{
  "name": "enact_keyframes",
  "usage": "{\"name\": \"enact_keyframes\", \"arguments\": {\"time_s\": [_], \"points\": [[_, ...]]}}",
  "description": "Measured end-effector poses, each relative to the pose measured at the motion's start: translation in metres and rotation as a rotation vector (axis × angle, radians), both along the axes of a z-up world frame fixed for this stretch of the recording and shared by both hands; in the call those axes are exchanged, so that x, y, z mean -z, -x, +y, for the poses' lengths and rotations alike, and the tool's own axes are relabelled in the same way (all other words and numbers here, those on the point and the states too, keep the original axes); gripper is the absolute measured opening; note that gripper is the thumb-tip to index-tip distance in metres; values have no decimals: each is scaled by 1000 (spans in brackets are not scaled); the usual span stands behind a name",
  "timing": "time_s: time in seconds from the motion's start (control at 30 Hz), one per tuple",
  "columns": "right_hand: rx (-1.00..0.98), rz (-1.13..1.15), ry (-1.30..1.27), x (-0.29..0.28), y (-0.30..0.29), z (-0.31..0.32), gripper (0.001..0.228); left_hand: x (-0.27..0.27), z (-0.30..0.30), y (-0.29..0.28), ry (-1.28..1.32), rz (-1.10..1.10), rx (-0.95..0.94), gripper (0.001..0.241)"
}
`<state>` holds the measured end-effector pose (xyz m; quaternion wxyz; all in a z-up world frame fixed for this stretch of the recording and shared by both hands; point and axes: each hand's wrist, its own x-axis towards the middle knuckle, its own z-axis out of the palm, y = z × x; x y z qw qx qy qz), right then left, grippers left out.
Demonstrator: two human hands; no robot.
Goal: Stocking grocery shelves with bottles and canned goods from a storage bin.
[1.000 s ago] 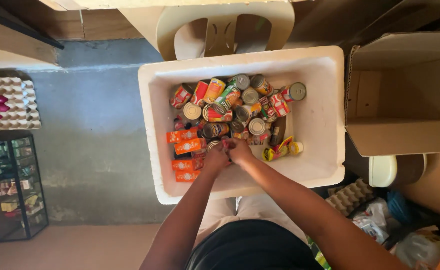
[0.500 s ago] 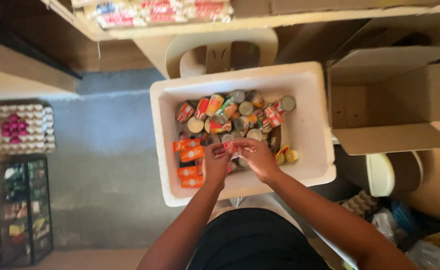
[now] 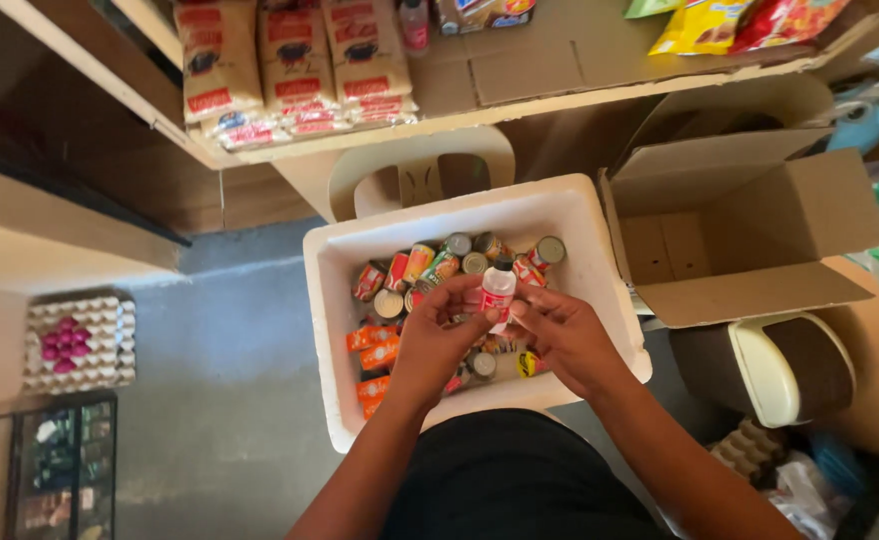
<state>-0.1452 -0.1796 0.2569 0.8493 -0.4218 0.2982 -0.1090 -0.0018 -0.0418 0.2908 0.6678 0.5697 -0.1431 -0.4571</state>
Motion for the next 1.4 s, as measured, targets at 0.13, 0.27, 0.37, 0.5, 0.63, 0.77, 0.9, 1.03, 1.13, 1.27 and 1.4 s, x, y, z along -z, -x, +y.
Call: {"name": "enact_keyframes", "arguments": {"time_s": [0.13,0.27,0.37,0.5,0.63,0.77,0.9,1.03,1.13,1.27,1.4], "points": [[25,-92,-33,-14,8,-3,42,-22,-4,9,19,-14,25,47],[66,-90,-61,-4,18,-7,37,-39,-5,16,2,-63,45,47],[61,-104,-79,-6,21,-9,35,-41,-3,18,46,-44,56,48],[2,-184,-117,-12,19,-13,35,-43,2,21,90,-51,49,51],[-48,-233,-135,-24,22,-12,35,-52,6,22,137,-14,48,52],[-88,-267,-115,-30,24,-14,43,-61,11,22,147,57,62,53],[-60,-185,-100,-68,15,-7,46,-73,13,21,152,64,75,52],[-32,-129,-107,-80,17,-6,47,-75,14,20,190,99,96,55],[-15,-139,-99,-64,27,-7,47,-77,15,20,201,105,106,52],[-18,-143,-72,-82,26,-4,49,-85,13,18,182,165,118,50],[-48,-175,-64,-84,28,-2,50,-87,13,18,186,163,132,51]]}}
